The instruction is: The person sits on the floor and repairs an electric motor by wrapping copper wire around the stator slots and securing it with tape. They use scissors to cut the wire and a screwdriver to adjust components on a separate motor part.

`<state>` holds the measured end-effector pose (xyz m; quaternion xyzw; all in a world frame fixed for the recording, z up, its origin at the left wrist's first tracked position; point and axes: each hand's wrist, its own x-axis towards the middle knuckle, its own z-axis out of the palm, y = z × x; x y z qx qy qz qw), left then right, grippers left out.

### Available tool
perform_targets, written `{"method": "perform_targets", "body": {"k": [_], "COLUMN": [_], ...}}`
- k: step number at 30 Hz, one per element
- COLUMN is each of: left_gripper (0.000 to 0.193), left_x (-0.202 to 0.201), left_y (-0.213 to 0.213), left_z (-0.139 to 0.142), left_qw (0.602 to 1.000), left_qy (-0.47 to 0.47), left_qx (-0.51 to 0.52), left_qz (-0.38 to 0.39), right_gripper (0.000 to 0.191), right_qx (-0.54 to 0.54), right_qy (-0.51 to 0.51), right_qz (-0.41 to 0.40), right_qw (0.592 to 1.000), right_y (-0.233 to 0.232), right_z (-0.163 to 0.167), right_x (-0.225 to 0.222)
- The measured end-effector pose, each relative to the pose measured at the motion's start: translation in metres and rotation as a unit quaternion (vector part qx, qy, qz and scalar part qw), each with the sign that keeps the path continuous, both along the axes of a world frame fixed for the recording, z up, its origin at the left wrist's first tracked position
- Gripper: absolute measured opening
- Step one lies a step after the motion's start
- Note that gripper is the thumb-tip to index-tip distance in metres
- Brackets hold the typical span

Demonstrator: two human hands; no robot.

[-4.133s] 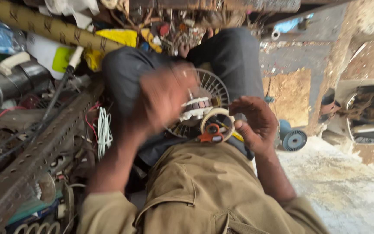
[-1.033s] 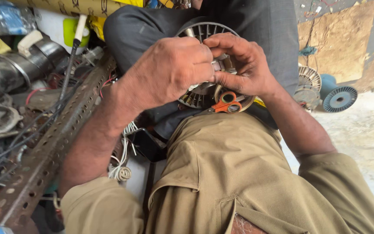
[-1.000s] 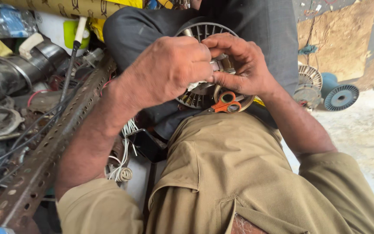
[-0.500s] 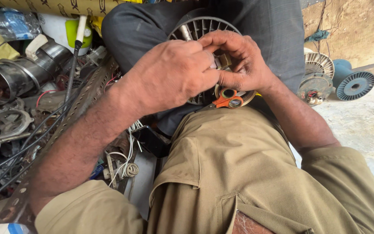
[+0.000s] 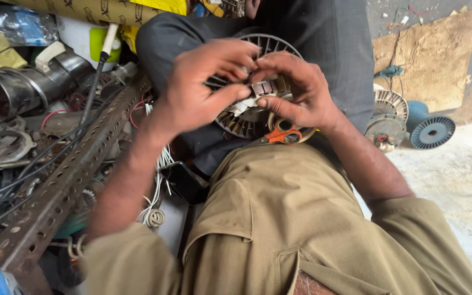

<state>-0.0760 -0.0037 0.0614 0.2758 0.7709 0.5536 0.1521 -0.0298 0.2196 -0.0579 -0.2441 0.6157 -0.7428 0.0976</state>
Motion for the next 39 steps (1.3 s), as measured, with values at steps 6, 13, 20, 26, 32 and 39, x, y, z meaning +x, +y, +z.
{"method": "perform_targets", "body": {"k": [6, 13, 20, 26, 32, 39], "left_gripper": [0.066, 0.048, 0.023, 0.016, 0.017, 0.025], "left_x": [0.076, 0.075, 0.069, 0.068, 0.069, 0.086], "left_y": [0.000, 0.005, 0.002, 0.011, 0.014, 0.016], "left_z": [-0.069, -0.065, -0.054, -0.048, -0.054, -0.078], "left_qw": [0.983, 0.975, 0.940, 0.931, 0.943, 0.966], "left_qy": [0.049, 0.105, 0.277, 0.302, 0.268, 0.144], "left_qx": [0.005, 0.004, -0.109, -0.140, -0.139, -0.002], "left_qz": [0.180, 0.197, 0.166, 0.151, 0.140, 0.215], "right_gripper": [0.023, 0.024, 0.022, 0.023, 0.014, 0.017], "right_qx": [0.145, 0.128, 0.132, 0.099, -0.068, 0.187], "right_qy": [0.204, 0.173, 0.132, 0.077, -0.107, 0.057], "right_qz": [-0.034, -0.058, -0.074, -0.085, -0.084, -0.130], "right_qw": [0.968, 0.975, 0.980, 0.988, 0.988, 0.972], "right_y": [0.004, 0.007, 0.006, 0.006, 0.006, 0.015], "right_z": [0.020, 0.027, 0.021, 0.011, 0.002, 0.011], "right_x": [-0.010, -0.014, -0.006, 0.000, 0.019, 0.018]}}
